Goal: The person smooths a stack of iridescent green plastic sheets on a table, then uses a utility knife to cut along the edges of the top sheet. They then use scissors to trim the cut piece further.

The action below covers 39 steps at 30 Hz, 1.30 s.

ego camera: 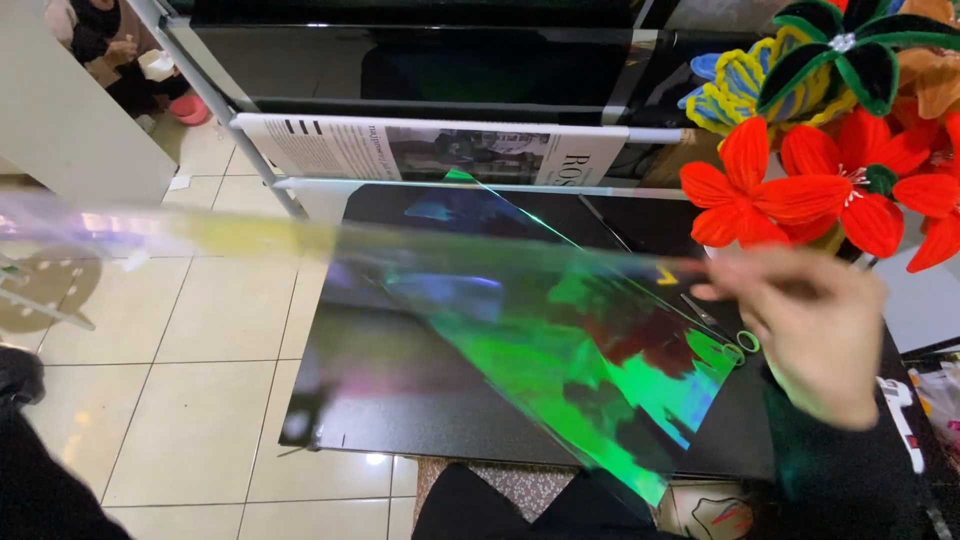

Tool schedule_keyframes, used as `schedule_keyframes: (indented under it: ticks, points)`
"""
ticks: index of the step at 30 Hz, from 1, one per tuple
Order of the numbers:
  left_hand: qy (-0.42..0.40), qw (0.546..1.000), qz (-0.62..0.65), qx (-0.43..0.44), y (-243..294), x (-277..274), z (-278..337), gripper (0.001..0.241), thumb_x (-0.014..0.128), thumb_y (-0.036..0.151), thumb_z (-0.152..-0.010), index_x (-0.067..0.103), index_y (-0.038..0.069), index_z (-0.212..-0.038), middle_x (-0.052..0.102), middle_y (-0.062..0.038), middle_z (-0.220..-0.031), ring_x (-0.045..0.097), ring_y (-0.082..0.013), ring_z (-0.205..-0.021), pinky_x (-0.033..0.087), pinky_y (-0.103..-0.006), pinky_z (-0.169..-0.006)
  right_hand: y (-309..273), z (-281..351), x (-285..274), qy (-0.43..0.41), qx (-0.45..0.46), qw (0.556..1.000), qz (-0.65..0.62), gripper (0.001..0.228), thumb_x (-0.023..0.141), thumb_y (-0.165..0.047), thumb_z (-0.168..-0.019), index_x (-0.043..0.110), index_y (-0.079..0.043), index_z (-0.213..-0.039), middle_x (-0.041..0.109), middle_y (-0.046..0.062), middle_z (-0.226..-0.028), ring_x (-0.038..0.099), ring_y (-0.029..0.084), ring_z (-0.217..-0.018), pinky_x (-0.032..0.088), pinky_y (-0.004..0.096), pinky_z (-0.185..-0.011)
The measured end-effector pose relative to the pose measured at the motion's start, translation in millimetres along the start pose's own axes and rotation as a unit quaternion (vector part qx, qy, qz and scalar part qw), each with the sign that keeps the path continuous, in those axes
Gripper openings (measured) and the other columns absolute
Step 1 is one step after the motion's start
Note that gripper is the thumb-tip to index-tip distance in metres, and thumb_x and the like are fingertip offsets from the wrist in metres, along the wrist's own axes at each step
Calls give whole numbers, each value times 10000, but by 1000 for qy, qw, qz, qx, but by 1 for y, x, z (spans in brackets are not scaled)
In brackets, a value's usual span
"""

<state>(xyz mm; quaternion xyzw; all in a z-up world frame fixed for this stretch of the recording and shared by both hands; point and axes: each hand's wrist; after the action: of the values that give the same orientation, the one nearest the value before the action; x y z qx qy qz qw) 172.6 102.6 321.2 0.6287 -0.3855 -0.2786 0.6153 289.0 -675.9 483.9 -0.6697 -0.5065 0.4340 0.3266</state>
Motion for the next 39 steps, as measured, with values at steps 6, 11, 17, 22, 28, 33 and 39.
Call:
schedule_keyframes:
  ticks: [6,11,17,22,28,33,39]
  points:
    - [60,993,-102,17,14,119,133,180,669,212,-1008,524,209,-1115,593,-35,-889,580,-134,-640,450,-266,-546,91,96,-39,-7,-25,992,-121,133,576,16,-981,702,52,-962,737,206,-999,759,291,-980,643,325,-946]
    - [190,975,-100,-58,-30,183,189,237,793,104,-993,557,84,-1007,700,-218,-949,694,-214,-702,640,-266,-756,147,126,-22,104,175,979,-6,108,765,75,-853,691,52,-779,727,170,-881,674,194,-884,530,268,-861]
    - [165,963,-148,-152,-5,237,207,282,814,122,-916,622,-10,-1075,709,-189,-855,696,-204,-796,631,-295,-838,143,122,-11,132,335,933,-9,149,812,56,-824,704,57,-926,749,162,-906,727,208,-917,586,300,-889]
    - [87,978,-166,-95,-26,243,215,177,668,77,-1059,732,-19,-1194,618,-178,-748,643,-208,-796,667,-386,-846,146,114,-15,12,324,945,39,226,593,22,-975,793,59,-1075,801,168,-1107,704,205,-819,592,314,-736]
    - [171,963,-189,-91,-7,293,216,236,800,104,-948,712,36,-1155,728,-110,-1026,638,-103,-801,648,-265,-837,113,112,-46,-235,110,954,149,369,651,-117,-926,750,-122,-1281,747,68,-1257,696,191,-1216,517,327,-1059]
    - [85,973,-207,58,-12,320,195,313,639,42,-1048,561,62,-1350,695,-156,-1204,671,-202,-1011,533,-274,-878,66,108,-63,-306,50,948,77,167,733,-164,-878,899,-145,-876,649,23,-1018,768,198,-824,596,316,-692]
    - [-141,982,-54,118,33,395,174,441,431,83,-1101,285,82,-1517,619,-204,-1392,598,-230,-1019,527,-302,-892,-10,26,1,-316,-135,938,44,135,656,-173,-936,731,-61,-923,712,37,-883,667,211,-804,553,339,-763]
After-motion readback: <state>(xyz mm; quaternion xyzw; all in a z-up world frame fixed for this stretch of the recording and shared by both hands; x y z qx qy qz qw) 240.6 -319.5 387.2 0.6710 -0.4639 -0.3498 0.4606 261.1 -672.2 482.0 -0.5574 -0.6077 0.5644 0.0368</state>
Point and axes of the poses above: each hand's wrist, its own z-axis away from the middle knuckle, its own x-axis out of the palm, y = z × x
